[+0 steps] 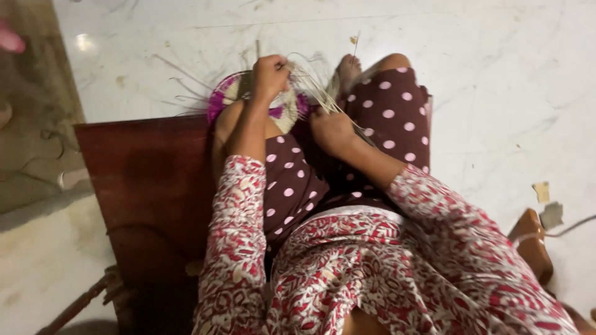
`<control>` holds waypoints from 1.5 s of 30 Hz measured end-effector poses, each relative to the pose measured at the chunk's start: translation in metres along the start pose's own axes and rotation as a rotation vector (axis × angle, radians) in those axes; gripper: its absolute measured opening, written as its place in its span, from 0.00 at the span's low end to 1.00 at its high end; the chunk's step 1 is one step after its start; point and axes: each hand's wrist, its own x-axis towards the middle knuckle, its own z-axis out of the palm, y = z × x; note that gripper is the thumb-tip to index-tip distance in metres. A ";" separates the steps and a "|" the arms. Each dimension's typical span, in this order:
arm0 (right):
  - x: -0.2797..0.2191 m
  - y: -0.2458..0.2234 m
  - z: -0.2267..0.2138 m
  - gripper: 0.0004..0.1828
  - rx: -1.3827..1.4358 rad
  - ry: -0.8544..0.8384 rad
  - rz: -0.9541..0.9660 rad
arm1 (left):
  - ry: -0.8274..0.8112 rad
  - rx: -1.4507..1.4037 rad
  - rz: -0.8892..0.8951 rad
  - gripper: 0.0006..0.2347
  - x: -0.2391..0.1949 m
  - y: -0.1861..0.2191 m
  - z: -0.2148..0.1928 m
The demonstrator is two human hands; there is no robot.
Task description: The person is weaving a basket using natural fibers and purple strands. They are sitting cross-legged on a chair, manipulating the materials with their hands to create the basket's structure.
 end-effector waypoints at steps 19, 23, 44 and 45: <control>-0.107 0.010 -0.113 0.17 -0.033 -0.783 -0.087 | 0.235 -0.106 0.140 0.08 0.039 0.005 0.001; -0.132 0.023 -0.155 0.14 -0.106 -0.813 -0.153 | 0.206 -0.105 0.136 0.11 0.047 0.001 0.004; 0.018 0.076 -0.117 0.09 0.475 -0.354 0.038 | 0.145 -0.295 0.189 0.15 -0.046 0.053 -0.050; 0.035 0.080 -0.102 0.14 0.642 -0.331 0.098 | -0.007 -0.285 0.089 0.15 -0.064 0.069 -0.055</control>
